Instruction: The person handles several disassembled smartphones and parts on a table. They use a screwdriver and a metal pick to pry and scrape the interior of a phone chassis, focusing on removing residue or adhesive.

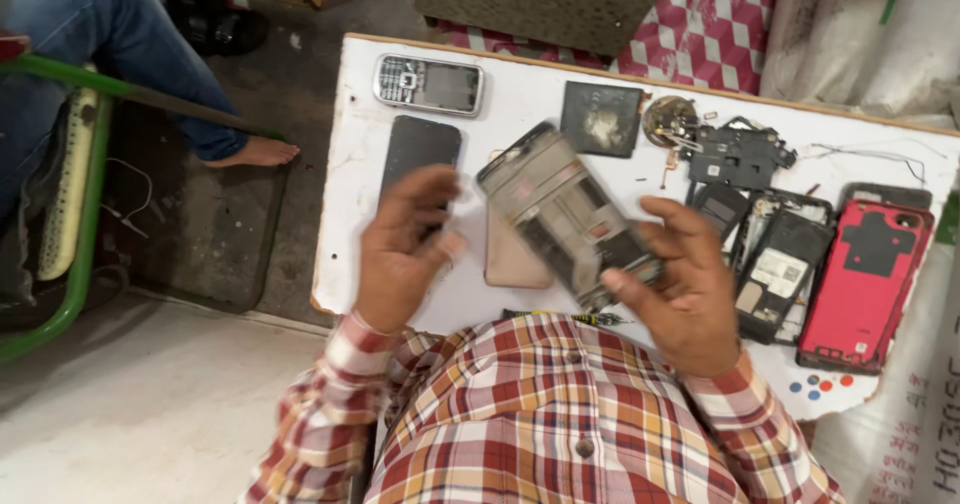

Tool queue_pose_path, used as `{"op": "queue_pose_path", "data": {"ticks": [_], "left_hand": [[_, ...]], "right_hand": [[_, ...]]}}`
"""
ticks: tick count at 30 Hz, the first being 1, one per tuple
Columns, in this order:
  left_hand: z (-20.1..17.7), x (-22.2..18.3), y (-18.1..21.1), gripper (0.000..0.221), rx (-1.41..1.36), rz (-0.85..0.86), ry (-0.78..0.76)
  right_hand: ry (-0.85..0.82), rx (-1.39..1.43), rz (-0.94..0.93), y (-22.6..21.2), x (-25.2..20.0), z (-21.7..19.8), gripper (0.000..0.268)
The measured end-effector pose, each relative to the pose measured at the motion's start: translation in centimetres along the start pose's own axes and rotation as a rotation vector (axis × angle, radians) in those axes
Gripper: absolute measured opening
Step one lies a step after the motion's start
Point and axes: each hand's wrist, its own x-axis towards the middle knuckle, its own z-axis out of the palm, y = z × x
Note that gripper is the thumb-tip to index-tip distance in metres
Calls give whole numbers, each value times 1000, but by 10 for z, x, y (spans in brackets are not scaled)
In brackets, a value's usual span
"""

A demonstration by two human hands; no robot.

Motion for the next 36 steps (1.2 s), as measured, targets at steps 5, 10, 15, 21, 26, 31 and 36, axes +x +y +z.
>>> {"op": "queue_pose_path", "data": {"ticks": [5,10,15,21,26,31,36], "left_hand": [[53,8,-3,76,-430,-196,-369],[56,27,-18,70,-700,-312,-283],[46,35,-37,89,-857,-240,-212],[43,36,-43,108,-943,-232,-152],[39,36,-42,114,-946,-249,-143],[40,38,-44,114,-952,-224,-158],[38,38,-44,114,-990,-236,-150]], "right_hand": [[-214,178,155,3,7,31,96],[-76,-521,-30,-2,-4,31,77],[-347,-1028,-84,-13,0,26,30],[-626,-1130,-98,-13,21,37,31],[-660,-1201,-74,-12,22,47,31],[-694,-1212,-127,-6,23,48,28],[-578,-1136,11,-8,17,44,26]]}}
